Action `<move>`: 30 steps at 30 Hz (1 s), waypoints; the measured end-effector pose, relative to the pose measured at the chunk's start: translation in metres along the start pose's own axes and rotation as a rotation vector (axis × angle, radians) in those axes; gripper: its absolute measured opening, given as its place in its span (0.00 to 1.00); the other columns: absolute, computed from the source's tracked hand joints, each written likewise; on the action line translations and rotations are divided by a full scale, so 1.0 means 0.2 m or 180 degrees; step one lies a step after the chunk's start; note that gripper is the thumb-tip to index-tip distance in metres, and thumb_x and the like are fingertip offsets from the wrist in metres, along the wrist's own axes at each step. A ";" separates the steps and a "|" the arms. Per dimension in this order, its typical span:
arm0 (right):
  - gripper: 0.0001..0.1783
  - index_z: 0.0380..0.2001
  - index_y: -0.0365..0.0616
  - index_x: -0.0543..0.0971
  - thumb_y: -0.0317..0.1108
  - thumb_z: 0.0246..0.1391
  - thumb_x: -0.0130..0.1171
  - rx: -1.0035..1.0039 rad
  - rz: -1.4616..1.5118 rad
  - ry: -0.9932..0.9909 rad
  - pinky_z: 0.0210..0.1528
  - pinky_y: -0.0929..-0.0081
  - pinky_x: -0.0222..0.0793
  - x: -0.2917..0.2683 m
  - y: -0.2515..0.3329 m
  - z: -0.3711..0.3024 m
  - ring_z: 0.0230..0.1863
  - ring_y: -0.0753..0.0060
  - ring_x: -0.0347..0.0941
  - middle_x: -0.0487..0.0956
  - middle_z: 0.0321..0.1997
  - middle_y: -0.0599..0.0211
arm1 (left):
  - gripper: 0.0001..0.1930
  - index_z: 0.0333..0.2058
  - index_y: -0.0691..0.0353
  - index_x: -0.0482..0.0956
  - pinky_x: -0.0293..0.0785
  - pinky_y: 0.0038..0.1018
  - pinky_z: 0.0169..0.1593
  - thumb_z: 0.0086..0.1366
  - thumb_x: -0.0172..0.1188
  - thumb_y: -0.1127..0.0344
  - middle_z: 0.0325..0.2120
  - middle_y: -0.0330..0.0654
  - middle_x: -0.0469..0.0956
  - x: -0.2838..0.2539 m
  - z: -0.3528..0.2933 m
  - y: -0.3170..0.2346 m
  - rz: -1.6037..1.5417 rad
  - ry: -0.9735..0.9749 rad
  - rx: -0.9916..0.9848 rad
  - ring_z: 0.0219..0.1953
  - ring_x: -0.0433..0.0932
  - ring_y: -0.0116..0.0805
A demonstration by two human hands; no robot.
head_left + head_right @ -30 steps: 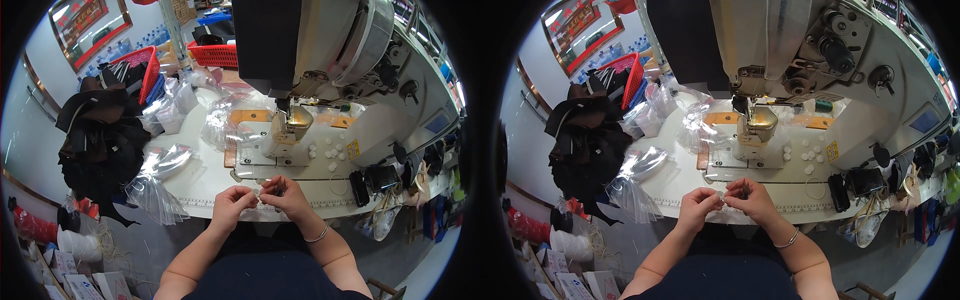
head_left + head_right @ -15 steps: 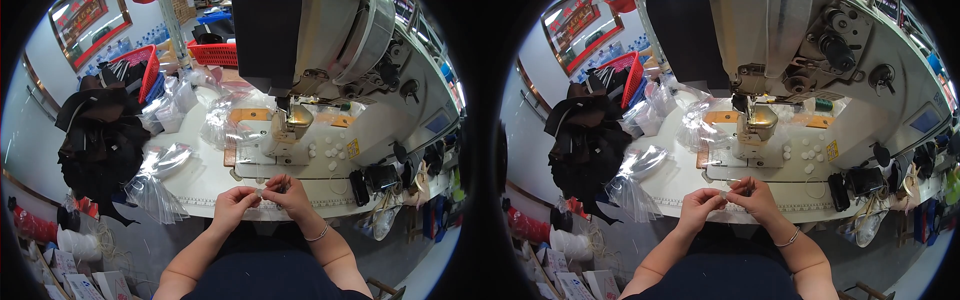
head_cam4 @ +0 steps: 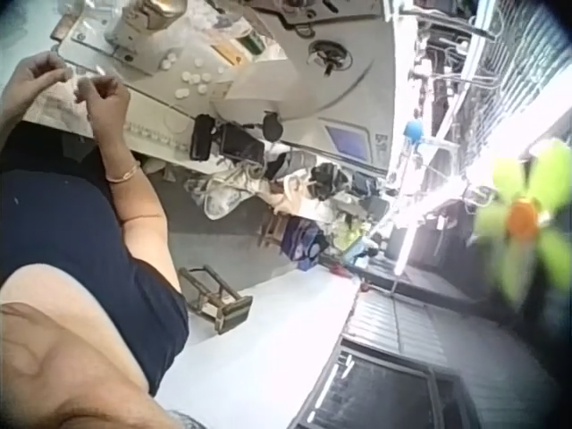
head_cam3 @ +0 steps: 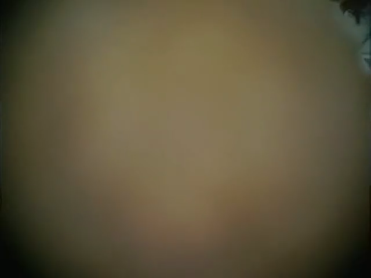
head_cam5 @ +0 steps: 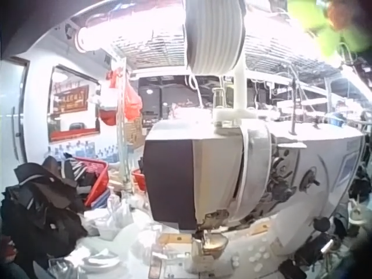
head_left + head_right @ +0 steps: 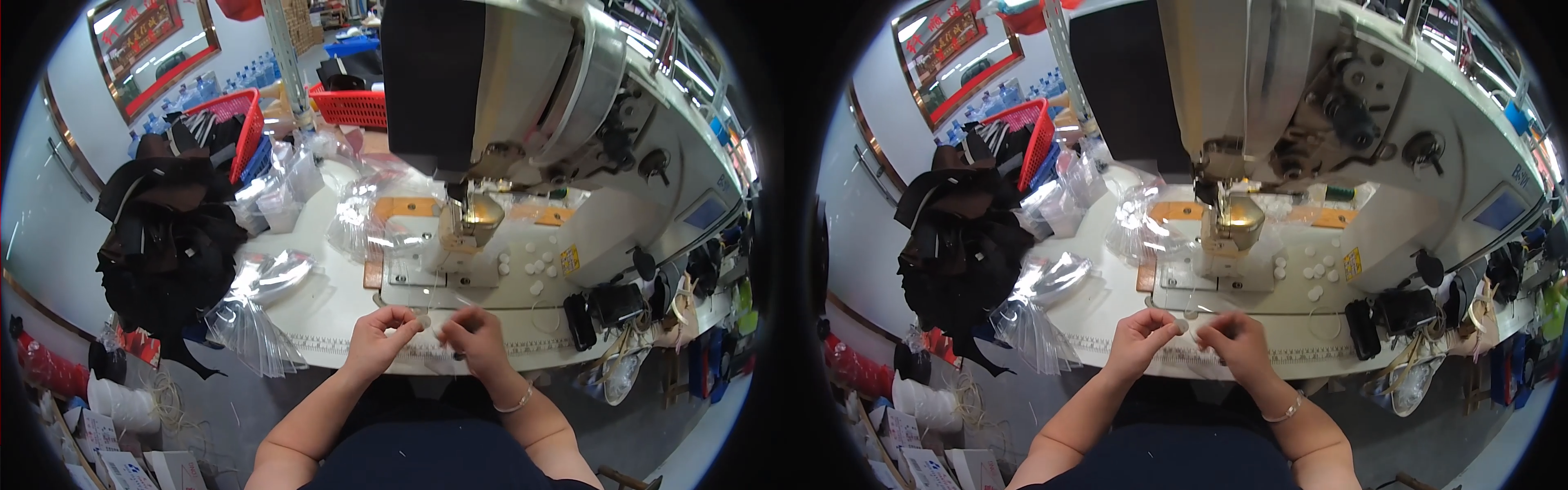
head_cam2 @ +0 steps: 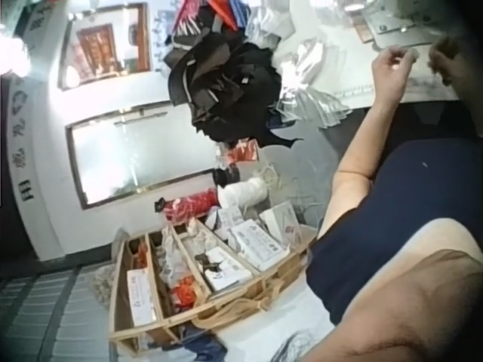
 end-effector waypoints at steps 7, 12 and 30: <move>0.25 0.36 0.47 0.74 0.39 0.31 0.71 -0.3457 -0.3505 -0.1106 0.32 0.74 0.65 0.00 0.34 0.03 0.34 0.66 0.66 0.72 0.37 0.68 | 0.06 0.29 0.67 0.75 0.69 0.19 0.37 0.54 0.60 0.71 0.24 0.37 0.76 0.02 0.16 -0.22 -0.0347 0.0588 -0.0095 0.29 0.73 0.23; 0.13 0.29 0.50 0.78 0.28 0.35 0.64 -0.4833 -0.3869 -0.1316 0.29 0.80 0.63 -0.04 0.49 0.03 0.30 0.72 0.66 0.77 0.35 0.78 | 0.05 0.28 0.67 0.74 0.70 0.21 0.36 0.54 0.59 0.73 0.24 0.39 0.75 0.02 0.18 -0.30 -0.0731 0.0880 -0.0253 0.29 0.74 0.25; 0.23 0.30 0.49 0.79 0.17 0.24 0.53 -0.4031 -0.4318 -0.1406 0.32 0.69 0.66 -0.20 0.71 0.24 0.28 0.63 0.66 0.74 0.26 0.72 | 0.13 0.38 0.66 0.75 0.72 0.26 0.42 0.52 0.59 0.70 0.31 0.43 0.77 0.09 0.74 -0.43 0.0427 0.0728 -0.0885 0.36 0.77 0.34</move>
Point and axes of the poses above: each hand's wrist, its own z-axis towards the middle knuckle, its own x-axis out of the palm, y = z × x, the point moved 3 cm from there along z, towards the middle knuckle
